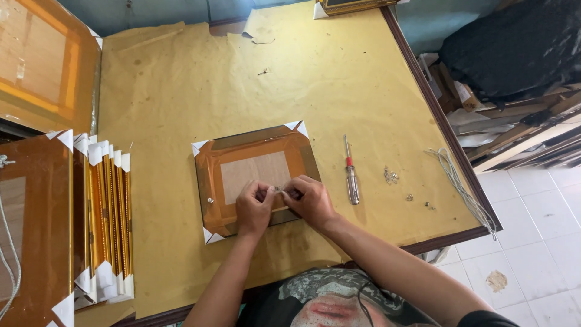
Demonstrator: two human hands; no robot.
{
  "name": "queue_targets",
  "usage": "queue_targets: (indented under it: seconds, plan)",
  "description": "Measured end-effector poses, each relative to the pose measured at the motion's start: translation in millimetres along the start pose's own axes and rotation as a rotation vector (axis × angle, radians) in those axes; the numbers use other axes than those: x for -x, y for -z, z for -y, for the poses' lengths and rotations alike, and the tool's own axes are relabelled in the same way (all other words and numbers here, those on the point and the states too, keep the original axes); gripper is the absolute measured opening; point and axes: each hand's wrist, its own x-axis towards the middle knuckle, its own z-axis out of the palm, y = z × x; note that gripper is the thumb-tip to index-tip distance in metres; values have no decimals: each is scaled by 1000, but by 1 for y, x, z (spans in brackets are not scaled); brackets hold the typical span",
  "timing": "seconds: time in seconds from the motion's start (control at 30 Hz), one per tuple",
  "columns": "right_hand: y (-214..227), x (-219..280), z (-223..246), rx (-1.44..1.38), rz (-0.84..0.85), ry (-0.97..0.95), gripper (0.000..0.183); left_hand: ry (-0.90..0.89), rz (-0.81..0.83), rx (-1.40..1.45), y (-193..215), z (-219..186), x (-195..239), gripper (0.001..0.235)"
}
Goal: Attaching a hanging wire to the back of a picture frame using a screwdriver and screws.
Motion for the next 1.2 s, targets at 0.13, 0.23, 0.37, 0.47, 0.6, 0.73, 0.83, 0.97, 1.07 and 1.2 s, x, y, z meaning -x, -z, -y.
queue_targets:
  seconds: [0.13, 0.23, 0.37, 0.47, 0.6, 0.73, 0.83, 0.97, 1.07, 1.2]
  plan:
    - [0, 0, -4, -10, 1, 14, 9, -8, -25, 15, 0, 0, 0, 13]
    - [3, -3, 0, -71, -22, -10, 8, 10, -22, 39, 1, -5, 1, 13]
    - [9, -6, 2, -344, -37, -276, 7, 8, -9, 4, 1, -8, 4, 12]
    - [38, -10, 13, -455, -138, -475, 11, -1, 4, -23, 4, -14, 3, 12]
    - [94, 3, -21, -110, -275, -464, 11, -36, -5, -71, 3, -14, 6, 14]
    - [153, 30, -51, 308, -375, -373, 8, -42, 3, -156, -1, -21, 7, 14]
    - [185, 53, -74, 531, -403, -386, 8, -23, 19, -219, -4, -24, 7, 14]
    - [202, 71, -79, 660, -287, -562, 19, -43, 38, -267, -8, -21, 6, 13]
    - [202, 73, -80, 671, -258, -558, 23, -61, 38, -294, -10, -22, 4, 14]
    - [196, 68, -55, 567, -171, -623, 25, -47, 44, -346, -9, -23, 6, 15]
